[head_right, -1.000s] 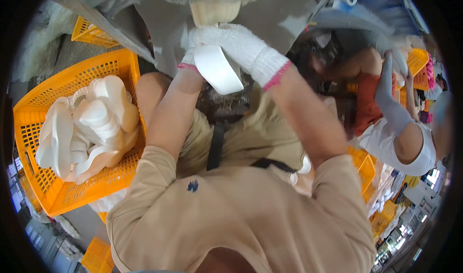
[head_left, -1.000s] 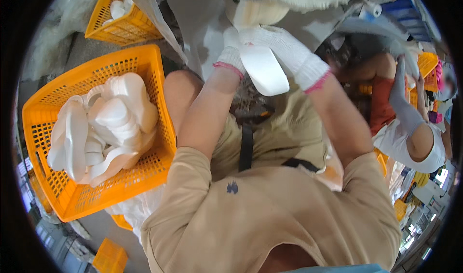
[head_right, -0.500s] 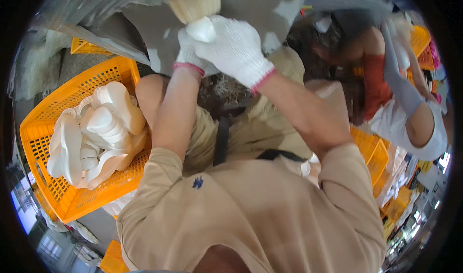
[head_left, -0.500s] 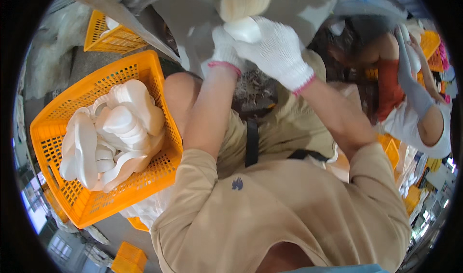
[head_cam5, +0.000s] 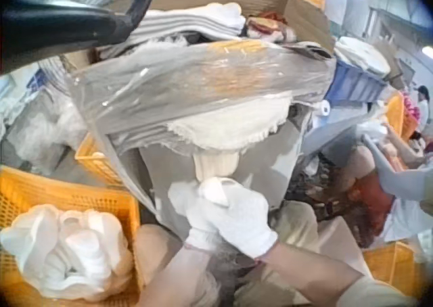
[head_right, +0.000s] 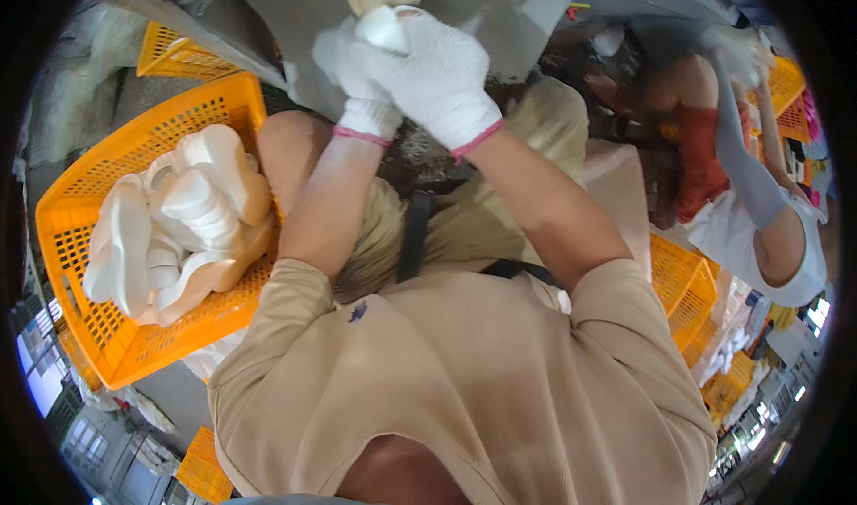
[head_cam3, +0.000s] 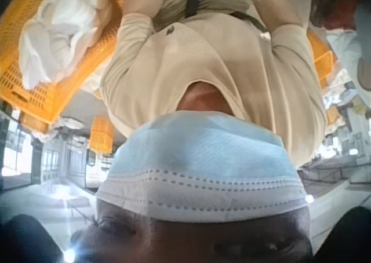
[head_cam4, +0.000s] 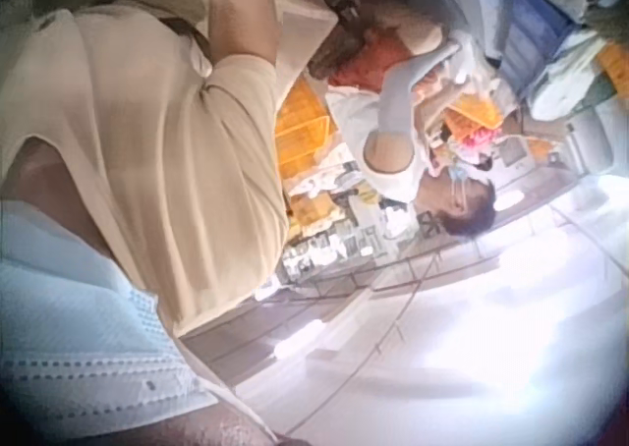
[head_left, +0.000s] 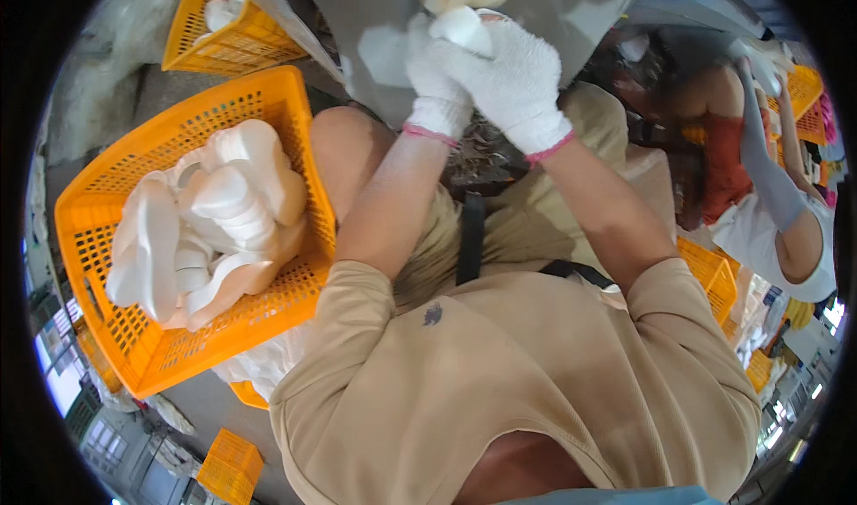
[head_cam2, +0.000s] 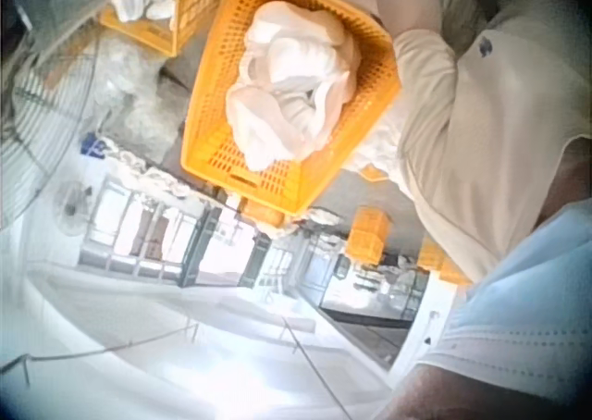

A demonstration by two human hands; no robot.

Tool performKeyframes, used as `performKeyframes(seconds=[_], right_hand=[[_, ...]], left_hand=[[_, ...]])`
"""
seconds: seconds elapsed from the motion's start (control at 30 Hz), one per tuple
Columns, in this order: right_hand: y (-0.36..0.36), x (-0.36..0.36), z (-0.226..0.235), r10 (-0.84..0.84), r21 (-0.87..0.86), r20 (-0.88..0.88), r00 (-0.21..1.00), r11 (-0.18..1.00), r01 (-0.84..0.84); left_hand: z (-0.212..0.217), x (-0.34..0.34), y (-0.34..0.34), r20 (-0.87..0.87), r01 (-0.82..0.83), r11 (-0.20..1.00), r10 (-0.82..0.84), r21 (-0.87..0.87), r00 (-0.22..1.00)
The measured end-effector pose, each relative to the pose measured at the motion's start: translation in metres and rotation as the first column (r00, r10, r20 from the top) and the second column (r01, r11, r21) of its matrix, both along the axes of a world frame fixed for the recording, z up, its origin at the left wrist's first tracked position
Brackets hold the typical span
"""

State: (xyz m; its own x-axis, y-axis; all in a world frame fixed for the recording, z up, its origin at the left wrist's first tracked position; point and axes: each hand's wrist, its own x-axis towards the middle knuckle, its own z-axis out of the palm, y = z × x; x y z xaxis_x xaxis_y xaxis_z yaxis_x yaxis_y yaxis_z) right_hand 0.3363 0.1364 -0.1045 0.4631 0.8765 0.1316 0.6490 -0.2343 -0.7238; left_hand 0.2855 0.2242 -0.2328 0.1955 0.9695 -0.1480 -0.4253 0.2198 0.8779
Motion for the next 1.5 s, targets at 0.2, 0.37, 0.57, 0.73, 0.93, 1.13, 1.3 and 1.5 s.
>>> performKeyframes(seconds=[0.2,0.37,0.57,0.73,0.93,1.13,1.3,1.5], right_hand=[[0.003,0.027,0.012,0.382,-0.300,-0.196,0.903,0.854,-0.426],[-0.036,0.011,0.007,0.163,0.015,-0.745,0.647,0.973,-0.229],[-0.063,-0.003,0.050,0.491,-0.157,0.114,0.864,0.867,-0.472],[-0.065,-0.017,0.037,0.177,-0.236,0.233,0.956,0.964,-0.121],[-0.019,0.016,0.022,0.346,-0.368,0.318,0.883,0.903,-0.221],[-0.080,-0.002,0.040,0.385,-0.406,0.459,0.801,0.893,-0.196],[-0.177,0.018,0.026,0.105,-0.419,-0.214,0.971,0.888,-0.188],[-0.218,0.027,-0.023,-0.179,-0.138,-0.938,0.296,0.979,0.153]], left_hand=[[0.020,-0.017,0.007,0.433,0.246,0.918,-0.093,-0.312,0.896],[-0.008,-0.013,0.012,0.434,0.520,0.824,-0.392,-0.227,0.811],[-0.028,-0.006,0.004,0.034,0.240,0.968,-0.238,-0.074,0.971],[-0.025,0.004,0.012,-0.288,0.246,0.963,-0.207,0.107,0.935],[-0.045,0.023,0.037,0.077,0.325,0.936,-0.317,-0.137,0.945],[-0.004,0.007,-0.008,0.873,0.788,0.538,-0.181,-0.298,0.453],[0.046,-0.008,-0.066,0.508,0.415,0.827,-0.188,-0.380,0.841],[0.052,-0.008,-0.062,0.674,0.435,0.801,-0.055,-0.411,0.737]])
